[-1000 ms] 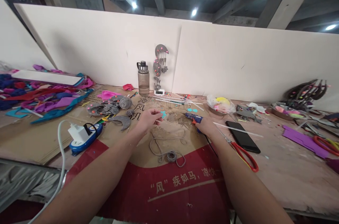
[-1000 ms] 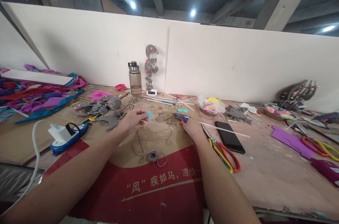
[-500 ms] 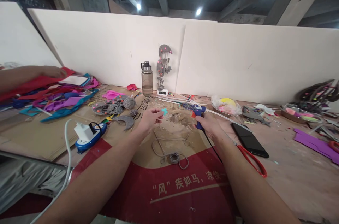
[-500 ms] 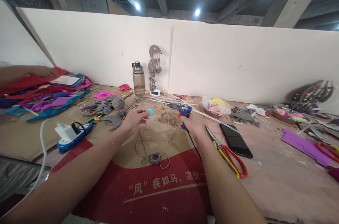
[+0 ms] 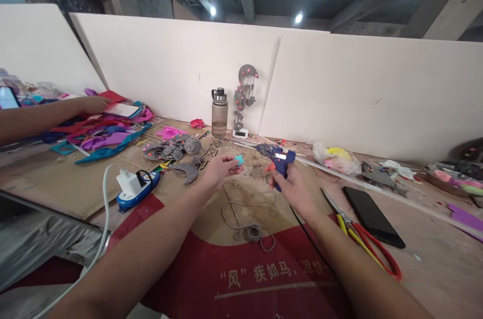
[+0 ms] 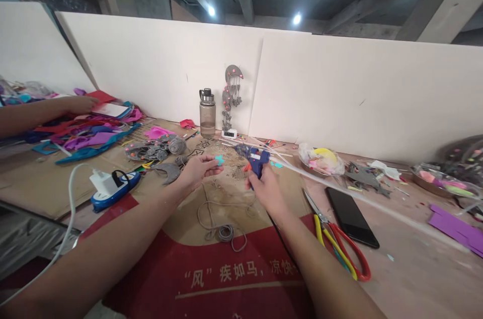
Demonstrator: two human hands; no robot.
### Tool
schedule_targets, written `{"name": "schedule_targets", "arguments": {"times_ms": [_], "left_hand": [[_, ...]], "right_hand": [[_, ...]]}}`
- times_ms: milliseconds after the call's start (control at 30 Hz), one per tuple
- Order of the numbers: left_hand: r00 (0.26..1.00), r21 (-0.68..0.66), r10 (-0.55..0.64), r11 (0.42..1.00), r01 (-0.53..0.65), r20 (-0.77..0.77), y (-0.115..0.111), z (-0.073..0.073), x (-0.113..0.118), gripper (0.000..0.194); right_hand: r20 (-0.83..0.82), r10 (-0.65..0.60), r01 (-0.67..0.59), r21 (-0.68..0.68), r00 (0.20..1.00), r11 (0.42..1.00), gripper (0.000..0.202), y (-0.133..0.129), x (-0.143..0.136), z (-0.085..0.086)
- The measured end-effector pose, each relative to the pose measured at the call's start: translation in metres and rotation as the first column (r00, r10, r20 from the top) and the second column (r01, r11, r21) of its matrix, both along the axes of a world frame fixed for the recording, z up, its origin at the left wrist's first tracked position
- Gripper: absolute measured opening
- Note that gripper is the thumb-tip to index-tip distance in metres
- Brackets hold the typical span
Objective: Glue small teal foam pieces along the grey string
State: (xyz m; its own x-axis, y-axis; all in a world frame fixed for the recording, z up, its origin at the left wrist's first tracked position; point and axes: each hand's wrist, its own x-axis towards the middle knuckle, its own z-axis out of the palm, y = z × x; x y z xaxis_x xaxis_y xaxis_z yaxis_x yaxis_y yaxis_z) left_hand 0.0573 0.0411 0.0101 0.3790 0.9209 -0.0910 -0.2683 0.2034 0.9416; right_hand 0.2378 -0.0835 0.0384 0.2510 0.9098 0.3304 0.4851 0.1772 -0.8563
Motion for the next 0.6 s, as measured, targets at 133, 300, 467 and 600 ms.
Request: {"name": "schedule_targets", "arguments": {"times_ms": [133,300,467,600], "left_hand": [[0.997,0.043,0.031,0.999,-0.028,-0.076,0.001,-0.003,-0.001,0.017],[0.988,0.11,0.086,0.991,-0.072,-0.128,0.002,-0.005,0.0,0.024],[0.991,0.12,0.06,0.992,-0.046,-0.116,0.003,-0.007,0.002,0.029],[0.978,0.247,0.196,0.953,-0.173,-0.072,0.002,-0.002,-0.002,0.029]], "right_hand": [[-0.037,0.097,-0.099,-0.064,0.995,0.993,0.029,-0.009,-0.005,-0.015],[-0.003,0.123,-0.123,-0.078,0.992,0.989,0.03,-0.013,-0.005,-0.014],[0.128,0.05,-0.045,-0.045,0.991,0.998,0.026,-0.014,-0.002,-0.017],[0.272,-0.049,0.043,0.025,0.961,0.999,0.026,-0.011,0.002,-0.022]]}}
